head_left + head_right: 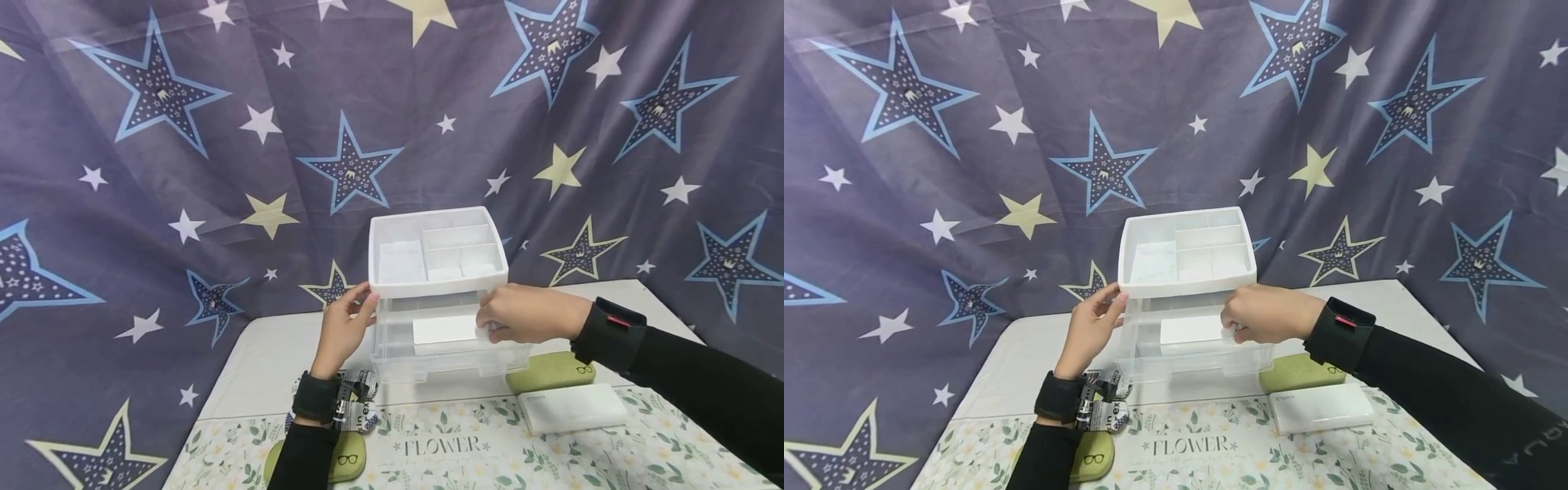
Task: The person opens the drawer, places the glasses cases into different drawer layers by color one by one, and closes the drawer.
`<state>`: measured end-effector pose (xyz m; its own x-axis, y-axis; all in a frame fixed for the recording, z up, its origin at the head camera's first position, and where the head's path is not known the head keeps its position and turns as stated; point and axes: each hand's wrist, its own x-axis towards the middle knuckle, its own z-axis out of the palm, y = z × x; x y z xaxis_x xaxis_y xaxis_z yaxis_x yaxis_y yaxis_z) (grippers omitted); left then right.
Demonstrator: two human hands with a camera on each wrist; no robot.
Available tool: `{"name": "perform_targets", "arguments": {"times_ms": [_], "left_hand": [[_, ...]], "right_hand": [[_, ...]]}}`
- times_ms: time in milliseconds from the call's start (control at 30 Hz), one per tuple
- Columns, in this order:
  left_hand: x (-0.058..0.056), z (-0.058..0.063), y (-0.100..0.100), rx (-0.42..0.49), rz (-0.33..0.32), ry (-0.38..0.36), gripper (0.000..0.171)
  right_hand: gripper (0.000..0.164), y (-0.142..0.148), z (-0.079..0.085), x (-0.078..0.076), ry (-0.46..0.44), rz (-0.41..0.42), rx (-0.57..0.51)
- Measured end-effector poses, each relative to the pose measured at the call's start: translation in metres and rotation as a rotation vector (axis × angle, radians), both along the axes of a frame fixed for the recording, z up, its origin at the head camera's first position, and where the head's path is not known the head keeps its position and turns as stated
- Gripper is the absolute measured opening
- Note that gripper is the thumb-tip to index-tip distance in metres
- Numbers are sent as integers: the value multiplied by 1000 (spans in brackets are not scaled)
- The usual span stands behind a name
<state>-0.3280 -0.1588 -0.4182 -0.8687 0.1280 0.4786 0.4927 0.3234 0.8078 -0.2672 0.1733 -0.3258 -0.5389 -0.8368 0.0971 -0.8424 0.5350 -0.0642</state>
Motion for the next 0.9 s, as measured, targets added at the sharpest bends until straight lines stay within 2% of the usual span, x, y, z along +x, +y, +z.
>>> {"name": "perform_targets", "arguments": {"times_ms": [167,433,733,900], "left_hand": [[1,0,1,14,4,-5,47],[27,27,11,12,16,-13,41],[29,31,11,-5,26,0,39],[29,30,11,-1,21,-7,39]], "right_hand": [[20,2,-2,1,53,35,-23],[24,3,-3,-1,96,83,-46],[29,1,-4,-5,90,53,-50],[24,1,-4,-9,83,31,-63]]}}
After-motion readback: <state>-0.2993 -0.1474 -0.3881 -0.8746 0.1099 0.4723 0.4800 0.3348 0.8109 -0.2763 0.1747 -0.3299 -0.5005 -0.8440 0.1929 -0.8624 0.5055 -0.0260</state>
